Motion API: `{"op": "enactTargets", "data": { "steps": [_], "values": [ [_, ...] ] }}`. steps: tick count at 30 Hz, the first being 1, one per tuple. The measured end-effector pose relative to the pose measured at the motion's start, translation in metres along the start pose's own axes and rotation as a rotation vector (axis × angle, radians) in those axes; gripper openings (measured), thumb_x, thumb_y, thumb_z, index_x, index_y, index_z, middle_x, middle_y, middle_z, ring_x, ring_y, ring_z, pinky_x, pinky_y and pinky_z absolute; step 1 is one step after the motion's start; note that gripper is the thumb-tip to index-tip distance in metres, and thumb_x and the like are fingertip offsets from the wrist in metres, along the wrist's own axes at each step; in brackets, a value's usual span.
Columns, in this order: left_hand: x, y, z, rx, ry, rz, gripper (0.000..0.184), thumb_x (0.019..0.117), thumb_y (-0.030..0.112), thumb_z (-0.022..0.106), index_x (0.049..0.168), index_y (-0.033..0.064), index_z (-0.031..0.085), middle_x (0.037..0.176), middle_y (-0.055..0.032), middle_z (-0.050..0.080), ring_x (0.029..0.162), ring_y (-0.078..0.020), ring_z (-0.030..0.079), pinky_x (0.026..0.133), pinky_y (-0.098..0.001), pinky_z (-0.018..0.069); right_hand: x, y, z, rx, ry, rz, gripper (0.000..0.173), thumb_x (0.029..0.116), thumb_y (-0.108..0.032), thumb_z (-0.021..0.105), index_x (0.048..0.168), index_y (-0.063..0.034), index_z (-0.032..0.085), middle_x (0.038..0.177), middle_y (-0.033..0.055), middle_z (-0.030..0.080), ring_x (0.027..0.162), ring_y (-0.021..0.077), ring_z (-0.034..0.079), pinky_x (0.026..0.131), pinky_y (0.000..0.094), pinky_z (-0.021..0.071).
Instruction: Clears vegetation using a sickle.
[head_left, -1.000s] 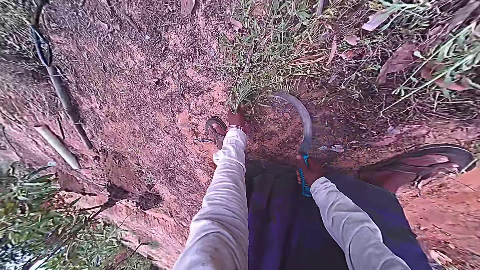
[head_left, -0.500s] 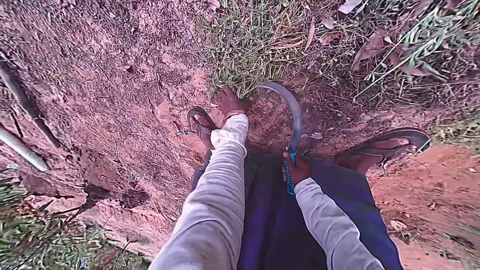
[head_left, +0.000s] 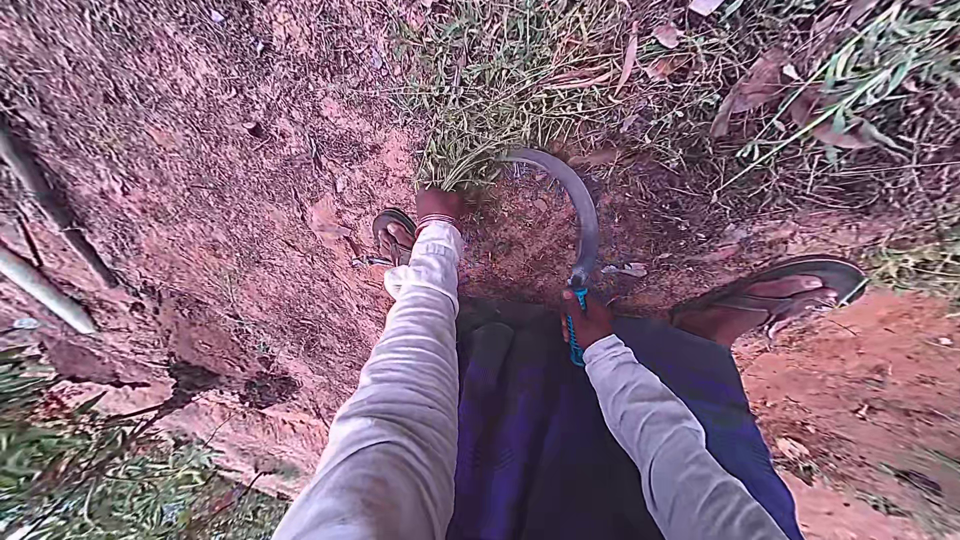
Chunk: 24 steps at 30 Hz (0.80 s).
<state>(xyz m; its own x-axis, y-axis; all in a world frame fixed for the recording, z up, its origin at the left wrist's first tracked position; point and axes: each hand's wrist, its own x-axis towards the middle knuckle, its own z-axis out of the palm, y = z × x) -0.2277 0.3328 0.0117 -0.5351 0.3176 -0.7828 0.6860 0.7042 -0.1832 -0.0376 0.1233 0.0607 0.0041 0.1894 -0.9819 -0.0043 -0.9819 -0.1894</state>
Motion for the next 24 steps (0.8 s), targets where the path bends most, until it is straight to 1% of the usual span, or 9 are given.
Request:
{"op": "enactTargets", "data": {
  "steps": [2, 4, 5, 6, 9, 14, 17, 21, 24],
  "values": [
    [-0.004, 0.003, 0.002, -0.012, 0.001, 0.004, 0.044, 0.1007, 0.025, 0.067, 0.126, -0.0111, 0.062, 0.134, -0.0311, 0.062, 0.13, -0.0419, 0.058, 0.11, -0.0581, 0.0436, 0.015, -0.016, 0.011, -0.22, -0.083, 0.071, 0.045, 0.1106, -0.034, 0.046, 0.128, 0.0067, 0.055, 0.071, 0.0055, 0.057, 0.053, 0.0131, 0.057, 0.058, 0.0296, 0.0525],
    [-0.008, 0.002, 0.006, -0.045, 0.02, -0.028, 0.042, 0.1052, 0.022, 0.059, 0.129, -0.0129, 0.06, 0.137, -0.0321, 0.059, 0.134, -0.0417, 0.055, 0.112, -0.0555, 0.0416, 0.023, -0.029, 0.019, -0.384, -0.158, 0.148, 0.052, 0.1107, -0.039, 0.044, 0.138, 0.0044, 0.053, 0.092, 0.0182, 0.066, 0.073, 0.0262, 0.066, 0.077, 0.0425, 0.055],
    [-0.006, 0.004, 0.007, -0.083, 0.045, -0.052, 0.042, 0.1058, 0.021, 0.057, 0.13, -0.0136, 0.058, 0.137, -0.0327, 0.059, 0.134, -0.0417, 0.055, 0.112, -0.0551, 0.0421, 0.024, -0.031, 0.021, -0.413, -0.159, 0.151, 0.054, 0.1105, -0.04, 0.044, 0.14, 0.0038, 0.052, 0.098, 0.0212, 0.068, 0.078, 0.0297, 0.068, 0.08, 0.046, 0.055],
    [-0.002, 0.006, 0.007, -0.138, 0.069, -0.08, 0.044, 0.1054, 0.021, 0.057, 0.133, -0.0132, 0.056, 0.137, -0.0323, 0.059, 0.133, -0.0411, 0.056, 0.111, -0.0548, 0.0428, 0.019, -0.03, 0.02, -0.42, -0.147, 0.151, 0.055, 0.11, -0.042, 0.045, 0.14, 0.0032, 0.052, 0.098, 0.0218, 0.068, 0.078, 0.031, 0.068, 0.08, 0.0476, 0.055],
    [0.009, 0.004, 0.008, -0.2, 0.071, -0.121, 0.046, 0.1029, 0.023, 0.062, 0.134, -0.0104, 0.056, 0.137, -0.0311, 0.059, 0.133, -0.0412, 0.056, 0.111, -0.0567, 0.0435, -0.028, -0.013, 0.008, -0.33, -0.11, 0.194, 0.053, 0.1087, -0.042, 0.048, 0.131, 0.0054, 0.057, 0.08, 0.0159, 0.063, 0.063, 0.0252, 0.062, 0.068, 0.0429, 0.0547],
    [0.006, -0.006, 0.009, -0.152, 0.017, -0.118, 0.051, 0.1034, 0.032, 0.064, 0.131, -0.01, 0.06, 0.137, -0.0309, 0.06, 0.135, -0.0419, 0.055, 0.113, -0.0565, 0.0418, -0.073, -0.005, -0.007, -0.192, 0.035, 0.042, 0.047, 0.1083, -0.034, 0.05, 0.122, 0.0109, 0.057, 0.065, 0.0052, 0.056, 0.049, 0.0129, 0.056, 0.052, 0.031, 0.0517],
    [0.009, -0.026, 0.011, -0.232, 0.039, -0.076, 0.055, 0.1033, 0.035, 0.065, 0.132, -0.0121, 0.058, 0.134, -0.0323, 0.061, 0.132, -0.0424, 0.057, 0.114, -0.0551, 0.0412, -0.045, -0.027, -0.019, -0.289, -0.004, 0.037, 0.049, 0.1097, -0.036, 0.047, 0.121, 0.0101, 0.056, 0.067, 0.0056, 0.056, 0.051, 0.0137, 0.056, 0.056, 0.0321, 0.0518],
    [0.012, -0.042, 0.017, -0.344, 0.088, -0.068, 0.055, 0.103, 0.034, 0.066, 0.136, -0.0089, 0.056, 0.132, -0.029, 0.063, 0.127, -0.0377, 0.061, 0.111, -0.0525, 0.0448, 0.013, -0.042, -0.014, -0.541, -0.148, 0.07, 0.058, 0.1094, -0.045, 0.045, 0.135, 0.0068, 0.053, 0.09, 0.0195, 0.066, 0.071, 0.0283, 0.066, 0.075, 0.0456, 0.0551],
    [0.008, -0.036, 0.015, -0.334, 0.102, -0.083, 0.053, 0.1038, 0.035, 0.064, 0.135, -0.0069, 0.059, 0.132, -0.0277, 0.064, 0.129, -0.037, 0.06, 0.112, -0.0514, 0.0436, 0.018, -0.025, -0.011, -0.613, -0.167, 0.121, 0.06, 0.1088, -0.047, 0.045, 0.138, 0.0053, 0.052, 0.095, 0.0223, 0.067, 0.077, 0.0322, 0.068, 0.08, 0.0489, 0.0546]
  ]
}}
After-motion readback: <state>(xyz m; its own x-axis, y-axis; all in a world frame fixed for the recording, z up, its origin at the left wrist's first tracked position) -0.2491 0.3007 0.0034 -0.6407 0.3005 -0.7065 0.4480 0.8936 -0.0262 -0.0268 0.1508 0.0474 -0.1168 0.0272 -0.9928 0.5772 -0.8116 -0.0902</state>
